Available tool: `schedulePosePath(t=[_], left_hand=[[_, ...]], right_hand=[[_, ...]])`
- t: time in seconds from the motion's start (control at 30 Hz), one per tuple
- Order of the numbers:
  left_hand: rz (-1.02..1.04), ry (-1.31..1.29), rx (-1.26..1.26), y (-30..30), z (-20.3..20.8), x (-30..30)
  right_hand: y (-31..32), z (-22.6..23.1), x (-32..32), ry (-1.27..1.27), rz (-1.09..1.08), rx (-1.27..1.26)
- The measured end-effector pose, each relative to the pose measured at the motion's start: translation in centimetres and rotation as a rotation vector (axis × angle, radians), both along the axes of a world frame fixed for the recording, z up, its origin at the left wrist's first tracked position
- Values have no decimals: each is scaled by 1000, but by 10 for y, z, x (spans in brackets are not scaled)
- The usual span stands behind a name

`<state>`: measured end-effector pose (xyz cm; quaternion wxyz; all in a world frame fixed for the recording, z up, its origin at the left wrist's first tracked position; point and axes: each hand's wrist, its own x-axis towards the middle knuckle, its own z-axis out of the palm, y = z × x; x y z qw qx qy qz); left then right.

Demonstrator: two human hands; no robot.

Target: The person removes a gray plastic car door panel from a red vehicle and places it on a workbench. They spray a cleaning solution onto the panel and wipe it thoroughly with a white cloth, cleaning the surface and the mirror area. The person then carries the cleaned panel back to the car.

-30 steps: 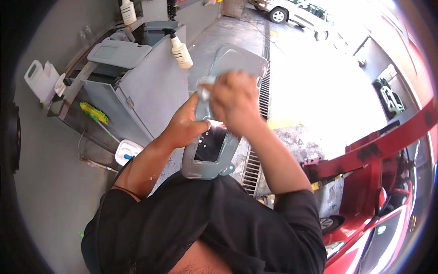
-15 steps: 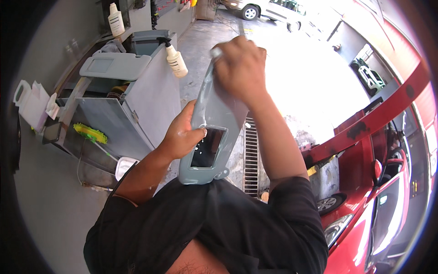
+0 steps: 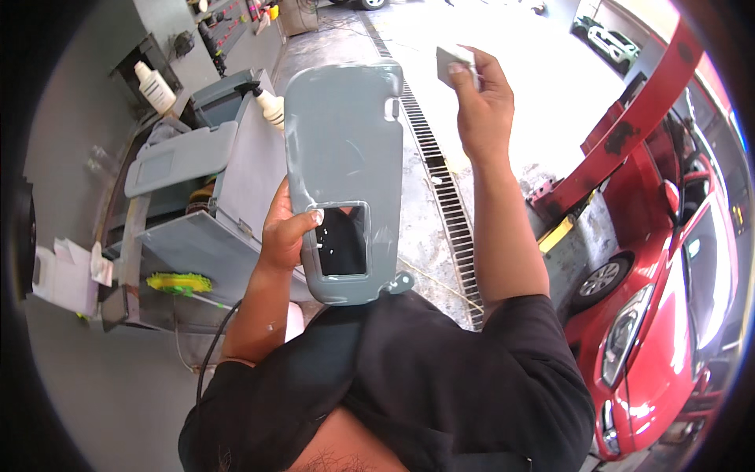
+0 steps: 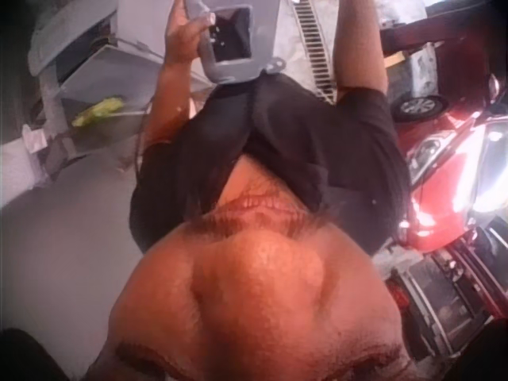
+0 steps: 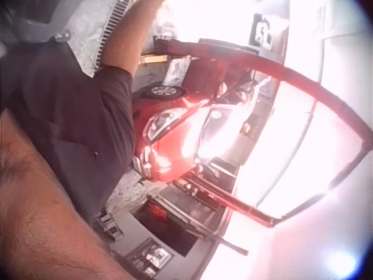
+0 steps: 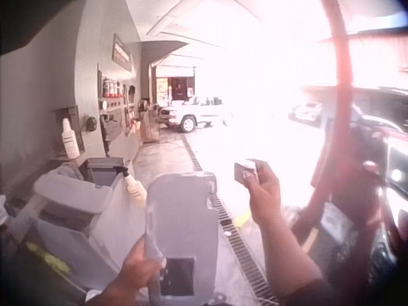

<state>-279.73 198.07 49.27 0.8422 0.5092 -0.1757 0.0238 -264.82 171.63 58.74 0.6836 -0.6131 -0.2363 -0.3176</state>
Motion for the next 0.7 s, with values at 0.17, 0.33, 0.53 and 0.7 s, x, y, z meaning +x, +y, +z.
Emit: schedulePosePath(t=[0.17,0.33,0.53,0.7], left_hand=[[-5,30,-61,-10,13,10],[25,59,-153,3,-2,27],[194,111,-132,1,-25,63],[267,187,-236,5,-59,111]], right_hand=[[36,-17,12,-152,49,-25],[7,-10,2,-10,161,-605],[20,-46,18,-196,87,-496],[-15,-106,5,-149,436,-832]])
